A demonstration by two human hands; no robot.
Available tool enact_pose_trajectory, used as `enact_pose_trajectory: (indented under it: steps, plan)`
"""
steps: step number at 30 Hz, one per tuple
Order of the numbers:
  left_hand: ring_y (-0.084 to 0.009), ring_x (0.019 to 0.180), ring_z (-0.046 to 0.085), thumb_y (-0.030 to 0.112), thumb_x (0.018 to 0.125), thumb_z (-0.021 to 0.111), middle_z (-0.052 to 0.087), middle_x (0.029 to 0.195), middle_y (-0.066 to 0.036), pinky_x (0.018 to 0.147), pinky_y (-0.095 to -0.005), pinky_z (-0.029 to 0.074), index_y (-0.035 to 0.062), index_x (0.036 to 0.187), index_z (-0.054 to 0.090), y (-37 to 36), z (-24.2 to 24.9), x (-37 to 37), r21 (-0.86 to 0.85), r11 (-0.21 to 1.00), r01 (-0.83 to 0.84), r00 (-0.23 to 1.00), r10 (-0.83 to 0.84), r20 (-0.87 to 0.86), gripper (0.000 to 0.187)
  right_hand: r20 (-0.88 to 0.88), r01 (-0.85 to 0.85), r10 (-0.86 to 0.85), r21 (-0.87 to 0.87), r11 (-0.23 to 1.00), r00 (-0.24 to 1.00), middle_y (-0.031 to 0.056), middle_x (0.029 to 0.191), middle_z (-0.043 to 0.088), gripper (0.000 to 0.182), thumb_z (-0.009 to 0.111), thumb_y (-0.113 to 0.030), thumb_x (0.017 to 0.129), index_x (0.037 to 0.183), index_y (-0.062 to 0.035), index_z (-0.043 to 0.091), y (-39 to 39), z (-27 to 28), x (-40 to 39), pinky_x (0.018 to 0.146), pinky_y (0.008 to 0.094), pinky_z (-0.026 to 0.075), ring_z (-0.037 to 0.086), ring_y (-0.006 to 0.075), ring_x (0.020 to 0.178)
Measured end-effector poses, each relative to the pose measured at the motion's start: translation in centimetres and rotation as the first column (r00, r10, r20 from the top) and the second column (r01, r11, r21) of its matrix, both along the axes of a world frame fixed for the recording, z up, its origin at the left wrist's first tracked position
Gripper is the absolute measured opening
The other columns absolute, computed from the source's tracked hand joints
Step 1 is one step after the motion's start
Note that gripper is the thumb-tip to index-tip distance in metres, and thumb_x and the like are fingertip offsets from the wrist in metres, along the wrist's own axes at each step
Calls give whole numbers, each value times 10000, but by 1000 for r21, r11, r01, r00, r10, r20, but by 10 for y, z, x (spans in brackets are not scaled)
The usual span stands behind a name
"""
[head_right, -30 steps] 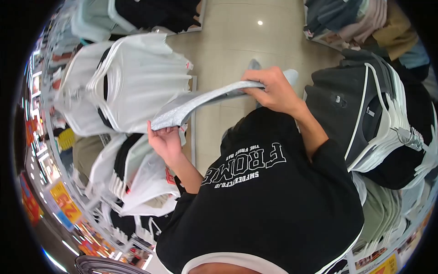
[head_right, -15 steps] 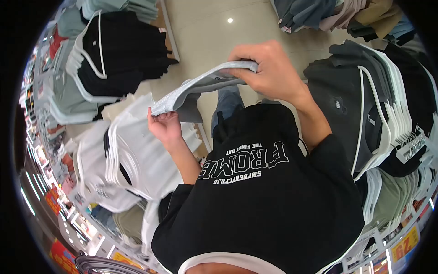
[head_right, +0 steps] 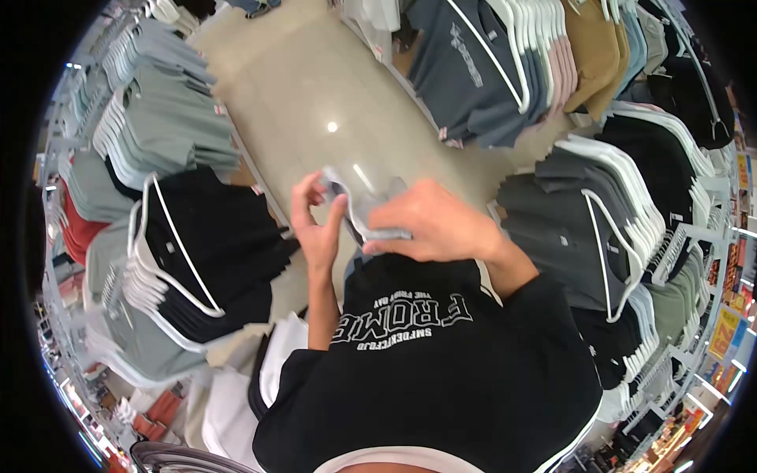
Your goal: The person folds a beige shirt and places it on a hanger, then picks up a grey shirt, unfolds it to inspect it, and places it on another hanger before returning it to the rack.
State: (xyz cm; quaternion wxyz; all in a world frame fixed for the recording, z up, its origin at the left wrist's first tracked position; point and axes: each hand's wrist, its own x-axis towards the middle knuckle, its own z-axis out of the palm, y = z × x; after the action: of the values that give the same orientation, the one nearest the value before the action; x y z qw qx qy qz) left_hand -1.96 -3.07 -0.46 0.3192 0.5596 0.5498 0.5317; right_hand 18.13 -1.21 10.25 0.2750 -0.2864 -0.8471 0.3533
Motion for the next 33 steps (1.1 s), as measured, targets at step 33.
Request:
enact_pose_trajectory:
  steps: [33]
  plan:
    - [-167,934,626,11,814,619,676,930,-82,886,-313,466,-2,1090,628,665,-45,-91,-422,360,832,503,-810,302,277,-97,315,-317,-36,948,943,91,669,595,159,730,-226,809,876,-101,660,586,-37,-89,518,374,423,563,321,585]
